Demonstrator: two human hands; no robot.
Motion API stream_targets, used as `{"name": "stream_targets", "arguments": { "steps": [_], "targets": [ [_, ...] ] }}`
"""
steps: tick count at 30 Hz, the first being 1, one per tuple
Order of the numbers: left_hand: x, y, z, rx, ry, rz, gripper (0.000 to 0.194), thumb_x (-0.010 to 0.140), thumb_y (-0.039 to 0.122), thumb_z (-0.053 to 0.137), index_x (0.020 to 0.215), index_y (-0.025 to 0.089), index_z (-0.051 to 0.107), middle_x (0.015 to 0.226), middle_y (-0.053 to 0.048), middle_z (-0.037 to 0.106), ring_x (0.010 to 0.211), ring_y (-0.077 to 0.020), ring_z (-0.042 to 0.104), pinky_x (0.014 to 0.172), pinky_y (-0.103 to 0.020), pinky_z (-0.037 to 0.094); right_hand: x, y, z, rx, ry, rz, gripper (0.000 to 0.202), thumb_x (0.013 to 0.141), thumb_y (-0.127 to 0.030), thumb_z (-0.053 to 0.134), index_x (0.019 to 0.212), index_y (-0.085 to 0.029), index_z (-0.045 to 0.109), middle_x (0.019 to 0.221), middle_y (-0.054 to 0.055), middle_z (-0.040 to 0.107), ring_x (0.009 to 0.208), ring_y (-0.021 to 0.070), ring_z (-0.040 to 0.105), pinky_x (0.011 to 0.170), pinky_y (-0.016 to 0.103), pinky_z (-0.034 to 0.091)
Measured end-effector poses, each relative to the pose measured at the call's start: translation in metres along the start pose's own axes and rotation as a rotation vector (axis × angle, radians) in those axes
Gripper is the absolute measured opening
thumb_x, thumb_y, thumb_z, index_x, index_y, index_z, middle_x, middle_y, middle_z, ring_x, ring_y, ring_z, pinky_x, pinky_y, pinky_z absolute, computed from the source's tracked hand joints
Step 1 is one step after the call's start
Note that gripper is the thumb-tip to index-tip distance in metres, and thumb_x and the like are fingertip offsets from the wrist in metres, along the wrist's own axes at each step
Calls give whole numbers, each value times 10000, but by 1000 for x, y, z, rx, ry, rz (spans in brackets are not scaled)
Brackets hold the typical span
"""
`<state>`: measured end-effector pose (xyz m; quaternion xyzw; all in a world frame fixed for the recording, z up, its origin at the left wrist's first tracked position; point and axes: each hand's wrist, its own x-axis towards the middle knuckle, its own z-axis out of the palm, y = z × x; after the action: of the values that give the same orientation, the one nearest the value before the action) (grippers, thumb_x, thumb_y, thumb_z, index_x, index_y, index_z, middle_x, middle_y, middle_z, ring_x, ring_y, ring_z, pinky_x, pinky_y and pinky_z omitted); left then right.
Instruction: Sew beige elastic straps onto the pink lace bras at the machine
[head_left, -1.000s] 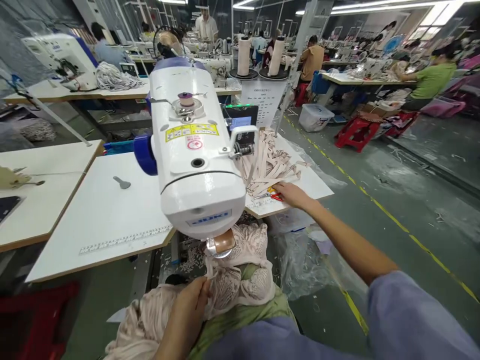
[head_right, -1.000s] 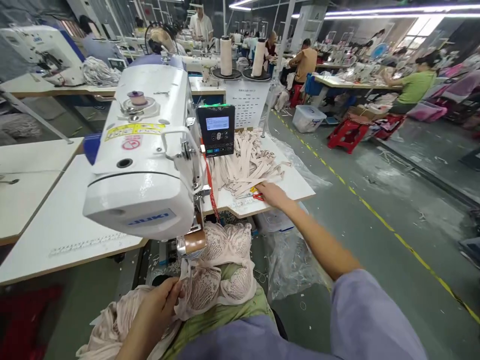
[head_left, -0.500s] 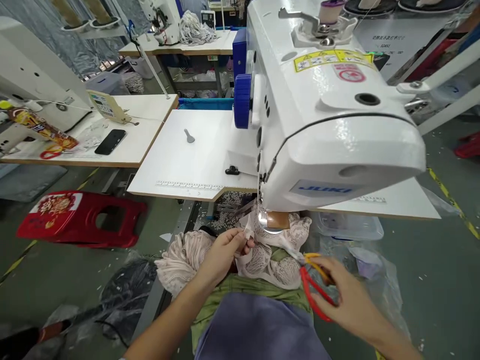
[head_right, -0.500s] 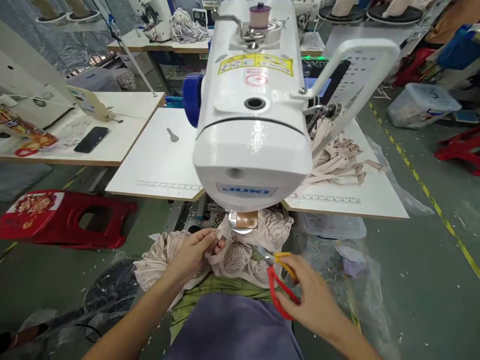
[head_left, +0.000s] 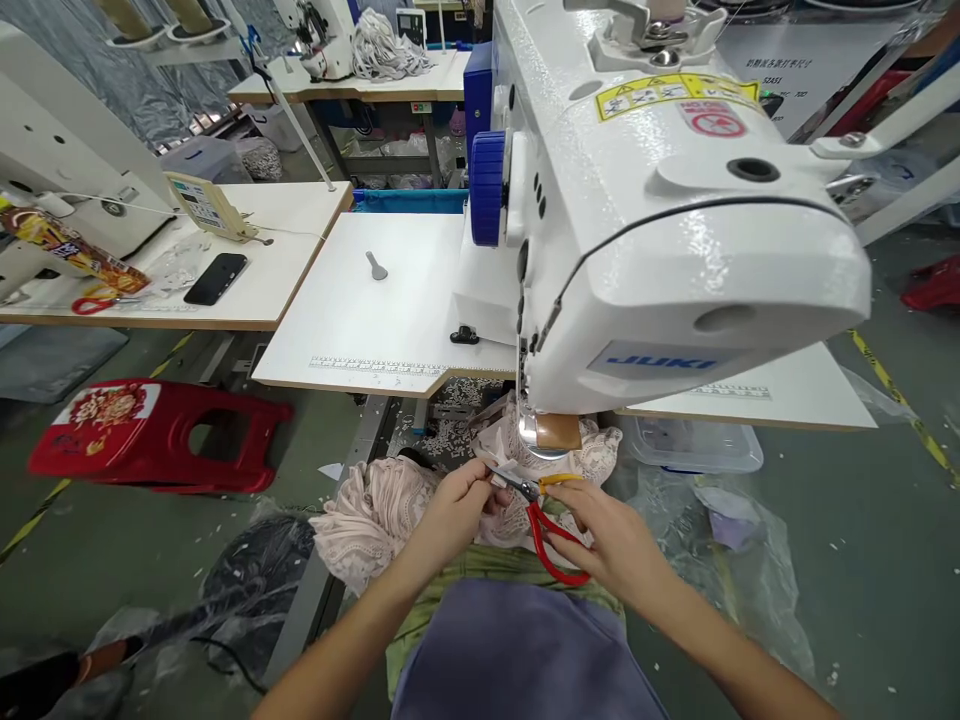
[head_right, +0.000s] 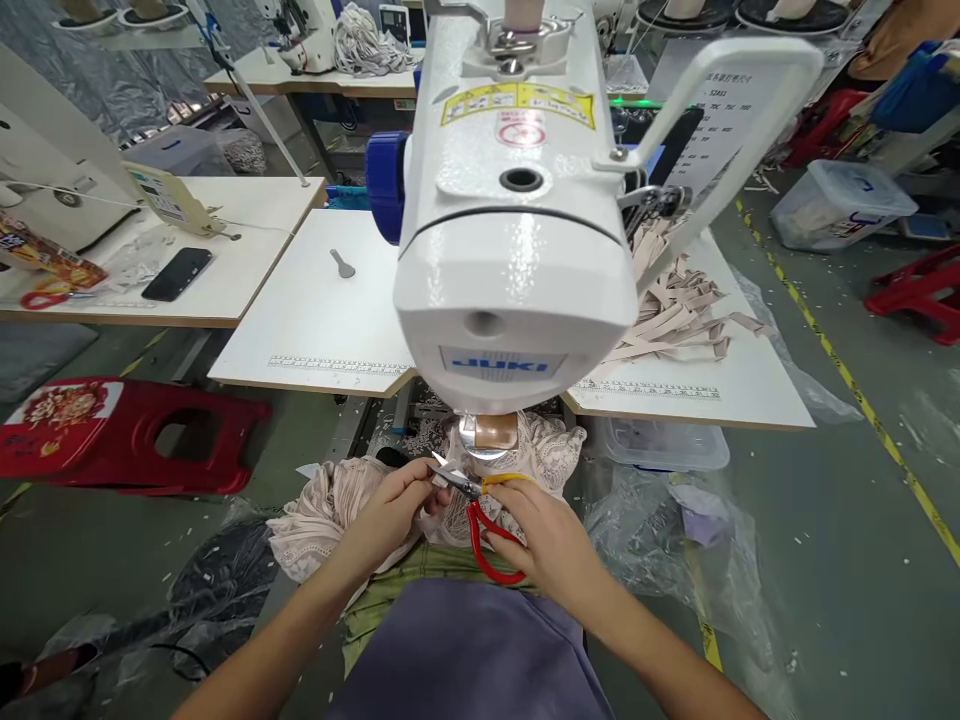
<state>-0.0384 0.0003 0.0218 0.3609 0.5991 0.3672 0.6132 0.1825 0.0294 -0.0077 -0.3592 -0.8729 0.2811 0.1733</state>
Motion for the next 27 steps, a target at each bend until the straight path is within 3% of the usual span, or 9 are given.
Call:
{"name": "stream_targets", "arguments": {
  "steps": [4,7,12,17,21,27],
  "targets": [
    [1,-4,-5,9,6,77,269,862,438,490,739,199,510,638,52,435,580,-112,383,576,-244,323,-12,2,-4,129,17,146,286,871,-216,512,1145,-235,592,947,69,707,710,177,667,583,274,536],
    [3,-8,-10,36,25,131,342,895,489,487,714,199,495,645,41,467,594,-114,416,584,-240,339,-20,0,-2,203,78,200,300,790,-220,556,1089,-229,575,898,59,668,599,148,593,524,259,491],
    [2,-5,-10,46,-6,110,339,889,499,514,779,185,577,689,1,581,629,-133,498,602,-244,396,-15,-6,8,213,39,181,441,716,-220,623,1152,-229,556,1097,105,650,679,156,589,605,294,511],
    [2,1,-10,70,-50,61,354,867,527,520,749,197,567,667,7,577,547,-122,455,522,-239,364,-2,-6,13,237,-8,210,368,788,-277,605,1150,-213,592,1102,120,666,782,194,645,634,306,529],
    [1,2,-15,142,-22,81,326,880,476,489,724,201,565,685,-8,599,591,-140,495,569,-251,389,2,-3,11,271,-63,245,365,836,-313,574,1185,-216,616,1143,115,685,966,238,680,734,337,565],
    [0,6,-11,184,39,116,339,891,455,452,681,206,546,668,-27,593,590,-154,509,584,-273,409,-8,-5,3,238,-52,282,342,860,-300,530,1168,-232,663,1050,96,728,855,227,698,684,332,566]
  ]
}}
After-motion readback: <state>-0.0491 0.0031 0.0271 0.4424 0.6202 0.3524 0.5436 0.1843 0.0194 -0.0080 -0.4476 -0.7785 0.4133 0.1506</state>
